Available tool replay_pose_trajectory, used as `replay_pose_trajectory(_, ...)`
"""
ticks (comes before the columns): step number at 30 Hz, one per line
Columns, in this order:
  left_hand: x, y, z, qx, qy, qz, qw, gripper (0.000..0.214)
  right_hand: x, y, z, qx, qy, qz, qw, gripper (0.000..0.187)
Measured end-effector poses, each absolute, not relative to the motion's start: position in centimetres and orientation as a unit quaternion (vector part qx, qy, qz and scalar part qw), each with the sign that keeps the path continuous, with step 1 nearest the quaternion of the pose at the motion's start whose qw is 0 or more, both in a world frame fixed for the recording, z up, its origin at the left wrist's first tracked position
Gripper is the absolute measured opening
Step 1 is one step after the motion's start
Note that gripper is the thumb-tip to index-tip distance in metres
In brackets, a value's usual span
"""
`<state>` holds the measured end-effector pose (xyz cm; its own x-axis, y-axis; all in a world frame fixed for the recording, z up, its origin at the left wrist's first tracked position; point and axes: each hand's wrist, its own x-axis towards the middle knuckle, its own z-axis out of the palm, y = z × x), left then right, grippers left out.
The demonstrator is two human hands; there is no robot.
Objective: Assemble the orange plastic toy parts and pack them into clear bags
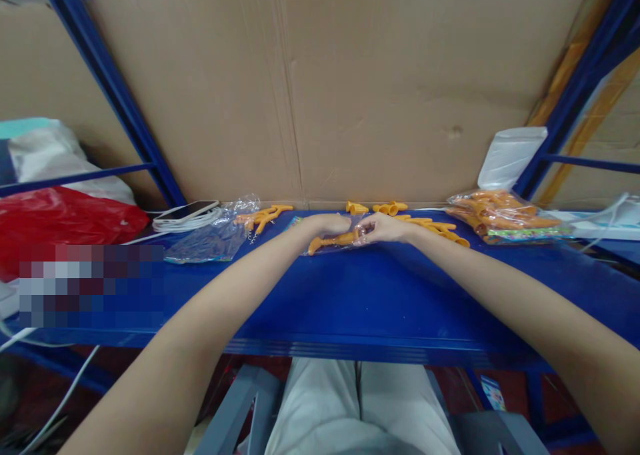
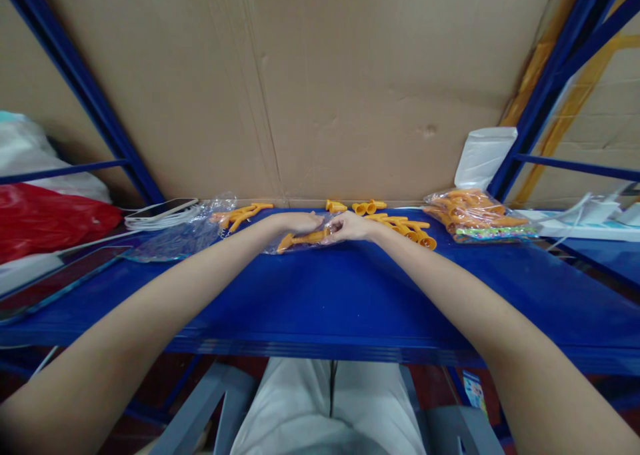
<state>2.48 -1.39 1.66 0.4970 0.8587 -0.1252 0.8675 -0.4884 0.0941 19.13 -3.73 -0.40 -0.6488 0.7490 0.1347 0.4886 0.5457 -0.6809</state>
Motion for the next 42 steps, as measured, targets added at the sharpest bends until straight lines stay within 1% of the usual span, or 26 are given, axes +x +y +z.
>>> replay_pose_trajectory(2,2.5,-1.8,2.4,0.865,0.495,-0.051,0.064,0.048,19.1,-3.6,-0.7,-0.368,-0.845,0.323,0.214,0.036)
replay_pose_trajectory(6,1.8,-2.3,2.0,0.869,0.494,-0.002,0.039,0.055,18.8,-3.4,-1.8,-0.363,-0.829,0.35,0.242,0.037)
replay_pose_trajectory(11,0.8,-1.7,-0.1,0.862,0.496,0.019,0.101,0.061,18.2,-3.3,-1.9,-0.358,-0.831,0.355,0.234,0.036)
replay_pose_trajectory(15,0.7,-1.2,-0.3,0.848,0.51,0.039,0.135,0.064,17.6,-3.2,-1.7,-0.348,-0.834,0.365,0.225,0.034)
replay_pose_trajectory(20,0.8,-0.6,0.0,0.837,0.521,0.024,0.168,0.063,17.1,-2.9,-2.3,-0.291,-0.822,0.438,0.218,0.034)
replay_pose_trajectory(23,1.0,-0.6,0.1,0.837,0.521,0.022,0.169,0.06,16.8,-2.7,-2.9,-0.309,-0.827,0.411,0.228,0.031)
replay_pose_trajectory(25,1.1,-0.9,0.3,0.842,0.516,0.031,0.152,0.058,16.7,-2.6,-3.1,-0.34,-0.831,0.372,0.236,0.029)
replay_pose_trajectory(27,1.2,-1.7,0.6,0.856,0.502,0.054,0.107,0.054,16.6,-2.7,-3.1,-0.354,-0.833,0.35,0.241,0.028)
replay_pose_trajectory(30,1.1,-3.8,1.3,0.887,0.446,0.12,0.009,0.046,16.7,-2.7,-3.2,-0.333,-0.833,0.363,0.253,0.026)
replay_pose_trajectory(32,1.0,-5.5,1.7,0.911,0.386,0.142,-0.037,0.043,16.9,-2.5,-3.3,-0.312,-0.833,0.375,0.26,0.025)
replay_pose_trajectory(36,1.0,-8.0,2.0,0.949,0.294,0.087,-0.069,0.039,17.4,-2.2,-3.7,-0.314,-0.834,0.352,0.285,0.029)
replay_pose_trajectory(39,1.3,-8.3,2.0,0.952,0.287,0.052,-0.091,0.034,17.5,-2.4,-3.9,-0.341,-0.825,0.338,0.297,0.036)
replay_pose_trajectory(42,1.4,-8.0,2.2,0.951,0.295,0.009,-0.096,0.027,17.4,-2.8,-4.0,-0.359,-0.815,0.342,0.301,0.039)
